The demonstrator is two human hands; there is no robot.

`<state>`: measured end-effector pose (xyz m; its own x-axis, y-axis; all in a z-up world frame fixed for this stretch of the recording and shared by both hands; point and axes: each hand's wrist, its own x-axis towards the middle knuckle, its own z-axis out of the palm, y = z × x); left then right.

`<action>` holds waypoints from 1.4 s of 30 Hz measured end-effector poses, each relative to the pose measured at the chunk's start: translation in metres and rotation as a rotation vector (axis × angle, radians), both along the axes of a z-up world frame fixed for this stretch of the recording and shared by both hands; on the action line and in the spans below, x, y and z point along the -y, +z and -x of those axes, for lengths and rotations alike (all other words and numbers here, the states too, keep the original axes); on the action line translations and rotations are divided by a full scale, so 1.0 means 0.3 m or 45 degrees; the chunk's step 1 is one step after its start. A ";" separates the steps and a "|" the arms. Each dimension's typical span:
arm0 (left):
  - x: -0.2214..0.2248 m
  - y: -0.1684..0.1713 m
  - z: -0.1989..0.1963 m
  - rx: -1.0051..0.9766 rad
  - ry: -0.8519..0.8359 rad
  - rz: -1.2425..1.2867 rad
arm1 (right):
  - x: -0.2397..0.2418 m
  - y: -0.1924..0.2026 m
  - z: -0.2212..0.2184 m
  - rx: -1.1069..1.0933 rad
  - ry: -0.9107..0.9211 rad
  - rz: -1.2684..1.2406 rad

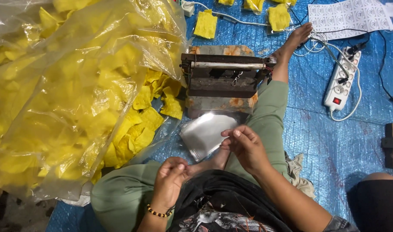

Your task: A person sitting on the floor is manually bagging small yellow pieces of material into clear plastic bags.

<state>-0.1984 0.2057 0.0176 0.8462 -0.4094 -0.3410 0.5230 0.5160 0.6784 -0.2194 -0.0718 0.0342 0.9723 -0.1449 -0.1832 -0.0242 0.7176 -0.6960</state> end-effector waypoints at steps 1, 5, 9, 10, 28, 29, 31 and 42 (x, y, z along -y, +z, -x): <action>-0.015 0.014 -0.008 0.008 0.063 -0.031 | -0.009 -0.019 0.000 -0.053 -0.013 -0.041; -0.099 0.030 -0.036 0.114 0.256 -0.217 | -0.042 -0.140 -0.030 -0.144 0.027 -0.136; -0.194 0.032 -0.041 0.356 0.415 -0.339 | -0.091 -0.301 -0.094 -0.408 0.025 0.044; -0.222 0.017 -0.038 0.368 0.462 -0.471 | -0.110 -0.342 -0.111 -0.478 0.130 0.315; -0.425 0.065 0.072 0.295 0.479 -1.298 | -0.655 -0.548 -0.853 -0.443 0.318 1.198; -0.427 0.064 0.073 0.299 0.487 -1.298 | -0.674 -0.551 -0.904 -0.653 0.349 0.958; -0.429 0.052 0.040 0.284 0.457 -1.241 | -0.691 -0.469 -0.913 -0.686 0.314 0.934; -0.290 0.068 -0.086 0.819 0.395 -1.152 | -0.303 -0.160 -0.435 0.252 -0.163 2.137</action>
